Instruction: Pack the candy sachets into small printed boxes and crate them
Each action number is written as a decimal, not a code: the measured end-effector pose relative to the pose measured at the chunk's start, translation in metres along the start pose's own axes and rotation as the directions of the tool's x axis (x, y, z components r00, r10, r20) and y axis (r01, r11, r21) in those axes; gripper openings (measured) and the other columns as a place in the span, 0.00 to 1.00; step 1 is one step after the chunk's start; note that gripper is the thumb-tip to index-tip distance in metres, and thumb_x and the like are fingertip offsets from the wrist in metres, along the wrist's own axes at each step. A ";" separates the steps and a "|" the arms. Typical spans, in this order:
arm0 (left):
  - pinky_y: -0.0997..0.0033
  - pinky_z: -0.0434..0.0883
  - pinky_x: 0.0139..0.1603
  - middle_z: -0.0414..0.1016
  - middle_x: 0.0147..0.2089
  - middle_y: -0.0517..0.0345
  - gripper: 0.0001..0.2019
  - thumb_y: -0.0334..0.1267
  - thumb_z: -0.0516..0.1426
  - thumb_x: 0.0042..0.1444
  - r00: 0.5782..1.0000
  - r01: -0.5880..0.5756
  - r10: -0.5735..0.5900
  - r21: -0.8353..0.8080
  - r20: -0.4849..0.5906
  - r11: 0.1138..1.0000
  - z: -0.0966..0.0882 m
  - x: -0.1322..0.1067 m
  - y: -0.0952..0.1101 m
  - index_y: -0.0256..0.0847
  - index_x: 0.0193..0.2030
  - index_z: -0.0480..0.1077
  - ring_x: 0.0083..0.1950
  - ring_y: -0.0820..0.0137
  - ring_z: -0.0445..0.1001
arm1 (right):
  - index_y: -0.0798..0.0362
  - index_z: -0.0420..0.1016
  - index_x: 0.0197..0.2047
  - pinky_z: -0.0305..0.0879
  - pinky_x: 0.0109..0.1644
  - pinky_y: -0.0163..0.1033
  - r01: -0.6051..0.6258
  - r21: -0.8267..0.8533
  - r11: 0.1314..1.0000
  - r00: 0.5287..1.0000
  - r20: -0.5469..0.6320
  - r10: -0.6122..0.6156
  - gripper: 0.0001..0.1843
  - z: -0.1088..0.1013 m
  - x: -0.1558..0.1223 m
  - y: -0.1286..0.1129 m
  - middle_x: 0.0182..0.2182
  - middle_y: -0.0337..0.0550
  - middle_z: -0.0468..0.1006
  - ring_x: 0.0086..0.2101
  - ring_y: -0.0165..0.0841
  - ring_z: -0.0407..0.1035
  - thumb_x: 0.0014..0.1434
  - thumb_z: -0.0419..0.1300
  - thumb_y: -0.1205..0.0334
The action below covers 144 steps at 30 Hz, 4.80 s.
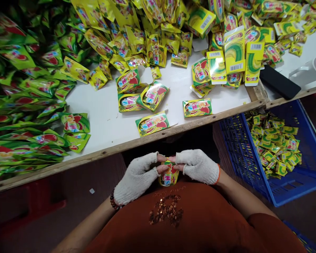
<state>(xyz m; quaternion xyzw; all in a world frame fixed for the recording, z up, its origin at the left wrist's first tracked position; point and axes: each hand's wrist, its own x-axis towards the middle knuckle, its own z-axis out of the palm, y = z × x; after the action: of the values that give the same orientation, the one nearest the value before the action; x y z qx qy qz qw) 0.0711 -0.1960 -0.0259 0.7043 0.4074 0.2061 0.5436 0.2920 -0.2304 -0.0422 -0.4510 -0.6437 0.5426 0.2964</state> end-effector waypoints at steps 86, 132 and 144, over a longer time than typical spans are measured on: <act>0.78 0.64 0.26 0.74 0.27 0.62 0.09 0.41 0.57 0.61 0.989 0.148 -0.147 -0.113 0.019 0.982 -0.012 0.009 0.014 0.38 0.36 0.74 0.26 0.75 0.67 | 0.57 0.80 0.51 0.64 0.27 0.29 -0.149 0.098 0.984 0.985 -0.070 0.156 0.18 -0.006 0.000 -0.017 0.31 0.40 0.79 0.26 0.25 0.68 0.64 0.62 0.53; 0.63 0.70 0.43 0.79 0.44 0.44 0.12 0.42 0.58 0.60 0.972 -0.234 0.170 0.747 0.163 0.623 -0.008 0.185 0.083 0.37 0.45 0.74 0.45 0.57 0.77 | 0.45 0.70 0.42 0.61 0.18 0.32 0.238 0.672 0.701 0.912 -0.402 0.075 0.23 -0.042 -0.008 0.005 0.21 0.34 0.71 0.17 0.30 0.67 0.61 0.56 0.34; 0.67 0.77 0.47 0.81 0.49 0.50 0.17 0.40 0.57 0.63 0.896 -0.174 0.221 0.153 -0.384 0.973 -0.033 0.095 0.019 0.40 0.57 0.68 0.48 0.64 0.80 | 0.51 0.74 0.44 0.76 0.47 0.42 0.200 -0.154 0.968 0.777 -0.576 -0.252 0.09 -0.065 0.082 -0.019 0.42 0.45 0.82 0.41 0.35 0.78 0.59 0.64 0.64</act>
<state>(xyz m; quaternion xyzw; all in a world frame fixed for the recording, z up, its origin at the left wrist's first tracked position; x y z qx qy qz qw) 0.1083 -0.1020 -0.0122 0.7153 0.4469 0.3757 0.3841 0.3096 -0.1283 -0.0172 -0.5287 -0.5908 0.3080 0.5259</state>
